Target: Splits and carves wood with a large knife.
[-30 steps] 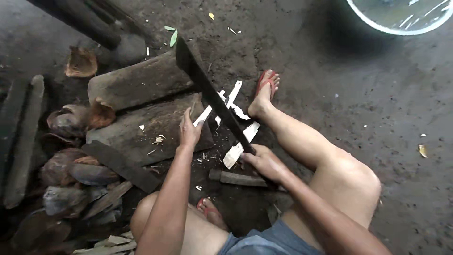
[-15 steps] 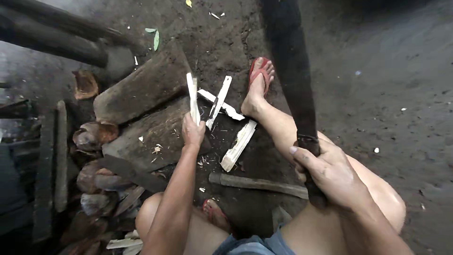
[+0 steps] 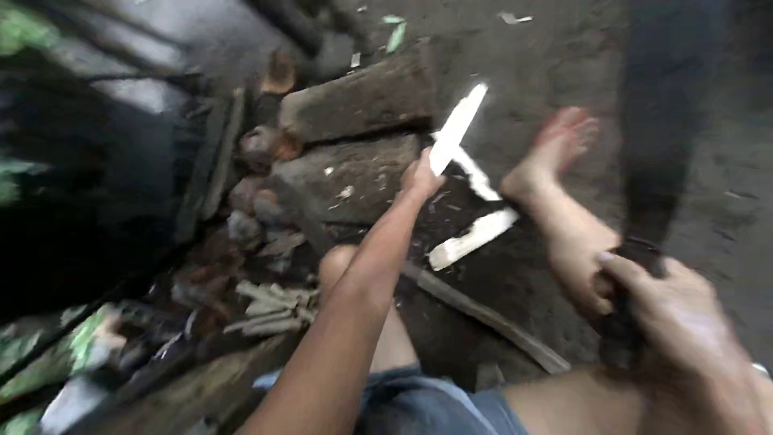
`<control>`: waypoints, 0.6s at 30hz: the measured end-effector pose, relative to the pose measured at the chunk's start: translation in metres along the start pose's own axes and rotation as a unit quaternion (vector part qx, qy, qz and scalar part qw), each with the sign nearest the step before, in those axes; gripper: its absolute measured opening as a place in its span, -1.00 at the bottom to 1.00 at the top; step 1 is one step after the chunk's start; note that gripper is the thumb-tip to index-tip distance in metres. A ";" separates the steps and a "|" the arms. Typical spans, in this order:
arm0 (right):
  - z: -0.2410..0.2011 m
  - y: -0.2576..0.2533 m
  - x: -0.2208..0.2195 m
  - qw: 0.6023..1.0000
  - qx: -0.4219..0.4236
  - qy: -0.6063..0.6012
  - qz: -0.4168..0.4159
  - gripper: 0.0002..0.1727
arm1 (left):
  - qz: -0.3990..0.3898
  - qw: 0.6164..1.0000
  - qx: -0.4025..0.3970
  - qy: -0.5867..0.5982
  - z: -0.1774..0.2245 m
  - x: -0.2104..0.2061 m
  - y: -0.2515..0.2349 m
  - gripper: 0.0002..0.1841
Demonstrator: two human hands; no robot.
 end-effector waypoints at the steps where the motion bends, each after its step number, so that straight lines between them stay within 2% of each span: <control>1: 0.006 -0.005 -0.002 1.000 -0.009 -0.003 -0.012 -0.74 | 0.020 1.000 -0.003 0.021 -0.013 0.031 0.011 -0.07; 4: 0.027 -0.029 -0.005 0.997 -0.028 -0.039 -0.063 -0.83 | 0.094 0.986 0.013 0.135 -0.068 0.112 0.059 -0.05; 7: 0.024 -0.031 -0.031 0.994 -0.034 -0.046 -0.089 -0.92 | 0.175 0.947 0.052 0.263 -0.155 0.142 0.120 -0.01; 9: 0.024 -0.026 -0.050 0.993 -0.032 -0.033 -0.107 -0.92 | 0.203 0.916 0.120 0.325 -0.217 0.126 0.165 -0.03; 13: 0.034 -0.001 -0.080 0.995 -0.041 0.010 -0.092 -0.90 | 0.232 0.828 0.284 0.424 -0.339 0.045 0.243 -0.10; 15: 0.027 0.027 -0.099 0.993 -0.061 0.081 -0.056 -0.82 | 0.268 0.781 0.352 0.442 -0.400 0.011 0.271 -0.13; 18: 0.047 0.029 -0.099 0.989 -0.073 0.121 -0.042 -0.89 | 0.318 0.724 0.427 0.438 -0.475 -0.012 0.307 -0.10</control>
Point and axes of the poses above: each hand's wrist, its own y-axis away from the middle knuckle, its own x-axis out of the back of the hand, z = x × y, the point moved 4 cm from there along -y, towards the middle knuckle, and after that the axes turned 3 degrees about -y, right-handed, at the moved point
